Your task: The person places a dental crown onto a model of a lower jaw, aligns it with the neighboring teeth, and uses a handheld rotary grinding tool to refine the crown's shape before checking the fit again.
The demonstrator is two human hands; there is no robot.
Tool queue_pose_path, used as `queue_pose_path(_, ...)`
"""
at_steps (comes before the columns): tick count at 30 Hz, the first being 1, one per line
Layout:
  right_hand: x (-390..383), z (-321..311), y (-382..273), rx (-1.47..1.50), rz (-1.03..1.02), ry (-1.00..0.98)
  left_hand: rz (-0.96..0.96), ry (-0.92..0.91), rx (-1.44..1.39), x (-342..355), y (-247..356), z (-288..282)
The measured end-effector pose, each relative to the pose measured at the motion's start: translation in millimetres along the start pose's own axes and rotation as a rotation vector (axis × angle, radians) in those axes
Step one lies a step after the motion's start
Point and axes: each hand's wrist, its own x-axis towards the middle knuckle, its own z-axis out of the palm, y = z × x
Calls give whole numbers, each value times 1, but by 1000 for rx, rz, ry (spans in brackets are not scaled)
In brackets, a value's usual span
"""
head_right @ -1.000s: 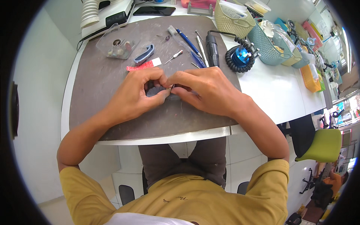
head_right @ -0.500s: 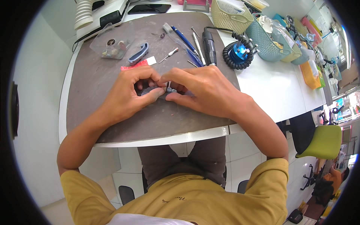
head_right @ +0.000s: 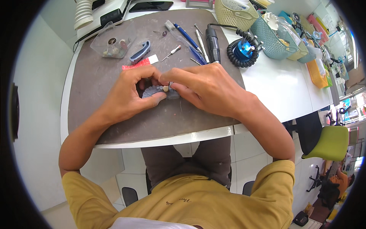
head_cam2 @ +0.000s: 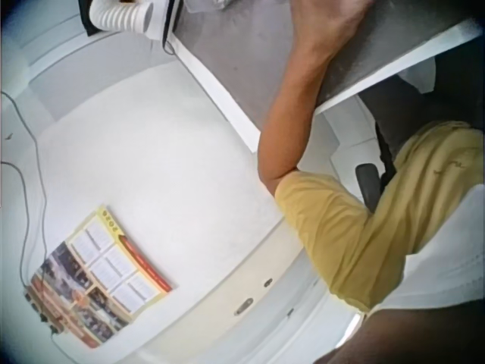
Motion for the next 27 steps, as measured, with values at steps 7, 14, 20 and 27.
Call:
queue_pose_path(7, 1, -1, -2, -80, -60, 24, -28, -33, 68, 0, 1, -3)
queue_pose_path(14, 1, 1, -3, -39, -47, 24, 5, -43, 109, 0, 4, -2)
queue_pose_path(20, 2, 1, -1, -5, -3, 22, -68, -64, 70, 0, 6, -3)
queue_pose_path(27, 1, -2, -1, -32, -9, 8, -138, -43, 28, 2, 9, -2)
